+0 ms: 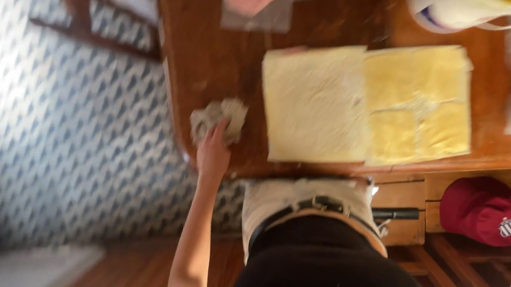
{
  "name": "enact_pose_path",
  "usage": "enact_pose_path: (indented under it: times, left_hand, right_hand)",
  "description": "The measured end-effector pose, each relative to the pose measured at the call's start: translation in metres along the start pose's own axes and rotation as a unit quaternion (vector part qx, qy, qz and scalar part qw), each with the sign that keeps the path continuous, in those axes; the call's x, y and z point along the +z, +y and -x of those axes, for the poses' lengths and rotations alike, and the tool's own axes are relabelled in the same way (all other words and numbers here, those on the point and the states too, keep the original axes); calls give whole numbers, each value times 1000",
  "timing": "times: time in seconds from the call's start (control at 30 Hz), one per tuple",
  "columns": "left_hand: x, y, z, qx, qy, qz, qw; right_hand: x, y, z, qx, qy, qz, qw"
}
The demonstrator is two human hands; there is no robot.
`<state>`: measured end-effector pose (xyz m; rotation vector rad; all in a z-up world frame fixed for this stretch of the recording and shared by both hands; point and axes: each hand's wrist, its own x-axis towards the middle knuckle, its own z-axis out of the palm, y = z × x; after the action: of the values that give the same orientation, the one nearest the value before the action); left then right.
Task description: The person assembles sandwiches on a wooden table by layering bread, ham, and cheese. They use a small roller to apply a yellow liquid from a bucket onto the bread slices. The person repeatedly dips the roller into the bucket and spreads the liquid across the bread.
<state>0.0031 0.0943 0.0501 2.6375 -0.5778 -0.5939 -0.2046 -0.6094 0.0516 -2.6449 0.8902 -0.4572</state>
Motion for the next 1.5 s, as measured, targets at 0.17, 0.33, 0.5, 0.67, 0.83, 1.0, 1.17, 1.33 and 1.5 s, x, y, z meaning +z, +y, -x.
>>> enact_pose_path:
  times: [0.17, 0.33, 0.5, 0.67, 0.83, 1.0, 1.17, 1.33, 1.5]
  left_hand:
    - [38, -14, -17, 78, 150, -15, 986]
    - [78, -10, -46, 86, 290, -73, 950]
    - [82, -1, -51, 132, 351, -91, 923]
    - [81, 1, -56, 130, 353, -73, 923]
    - [70, 5, -49, 134, 364, -66, 920]
    - [76, -1, -52, 127, 355, -70, 924]
    - [76, 2, -58, 135, 366, -75, 918]
    - [72, 4, -53, 135, 372, -68, 916]
    - [76, 3, -57, 129, 379, -73, 913]
  right_hand:
    - [-22, -116, 113, -6, -42, -45, 998]
    - [-40, -317, 194, 42, -58, -80, 994]
    - [78, -356, 247, 46, -235, 32, 970]
    - [132, -387, 198, 29, -217, 89, 972]
    - [98, -382, 249, 114, -368, 121, 915]
    - [63, -385, 296, 93, -393, 133, 905]
    - [102, -409, 213, 95, -337, 113, 930]
    - [94, -429, 201, 102, -333, 81, 934]
    - [45, -400, 282, 116, -413, 104, 897]
